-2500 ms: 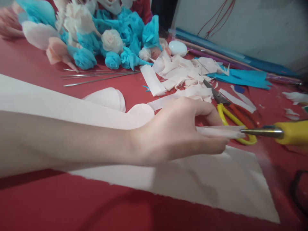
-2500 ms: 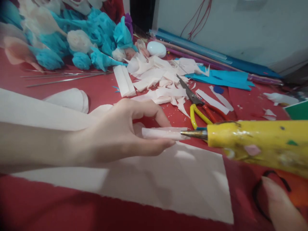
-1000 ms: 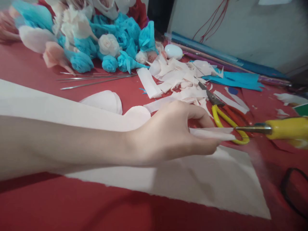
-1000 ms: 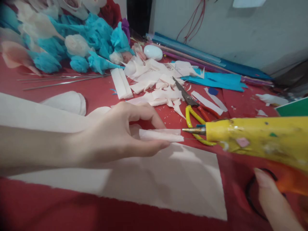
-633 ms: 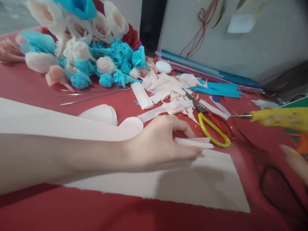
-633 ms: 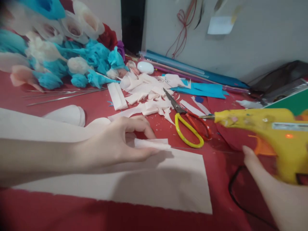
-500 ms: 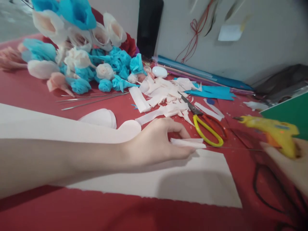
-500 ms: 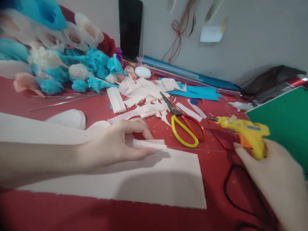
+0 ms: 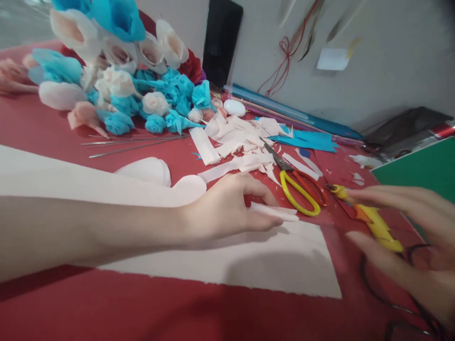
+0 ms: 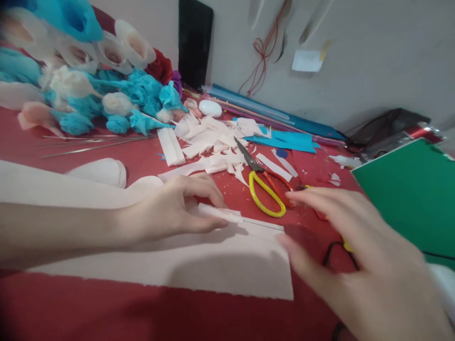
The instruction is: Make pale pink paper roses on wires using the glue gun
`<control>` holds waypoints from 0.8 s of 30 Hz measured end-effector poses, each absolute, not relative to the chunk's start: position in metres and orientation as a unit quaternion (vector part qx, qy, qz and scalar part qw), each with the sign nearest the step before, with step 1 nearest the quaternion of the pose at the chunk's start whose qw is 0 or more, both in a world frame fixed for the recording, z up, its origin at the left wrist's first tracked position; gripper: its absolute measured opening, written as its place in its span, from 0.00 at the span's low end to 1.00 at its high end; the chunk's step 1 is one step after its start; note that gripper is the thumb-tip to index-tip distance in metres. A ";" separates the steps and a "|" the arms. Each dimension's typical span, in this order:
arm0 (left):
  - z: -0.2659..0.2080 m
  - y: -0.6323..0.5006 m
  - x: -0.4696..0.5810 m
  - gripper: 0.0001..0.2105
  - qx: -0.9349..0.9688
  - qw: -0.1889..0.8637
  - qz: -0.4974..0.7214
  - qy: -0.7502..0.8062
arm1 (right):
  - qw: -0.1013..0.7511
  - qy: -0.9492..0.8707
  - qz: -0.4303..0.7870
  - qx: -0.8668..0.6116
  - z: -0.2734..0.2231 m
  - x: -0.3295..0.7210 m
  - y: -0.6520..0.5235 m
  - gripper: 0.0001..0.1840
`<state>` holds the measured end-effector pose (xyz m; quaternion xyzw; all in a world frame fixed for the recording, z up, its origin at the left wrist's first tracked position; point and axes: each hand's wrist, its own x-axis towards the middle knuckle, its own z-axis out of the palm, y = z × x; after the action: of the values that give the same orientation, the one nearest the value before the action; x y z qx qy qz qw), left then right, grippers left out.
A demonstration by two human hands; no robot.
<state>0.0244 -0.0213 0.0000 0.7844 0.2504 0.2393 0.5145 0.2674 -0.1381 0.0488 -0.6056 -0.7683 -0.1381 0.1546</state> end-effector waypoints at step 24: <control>-0.003 -0.021 0.025 0.06 0.792 0.513 0.244 0.224 | 0.160 -0.838 -0.074 -0.517 0.037 0.205 -0.111 0.11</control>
<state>0.0246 -0.0214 -0.0030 0.7919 0.2239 0.2439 0.5130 0.2050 -0.1111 0.0371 -0.5172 -0.8376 -0.0742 0.1596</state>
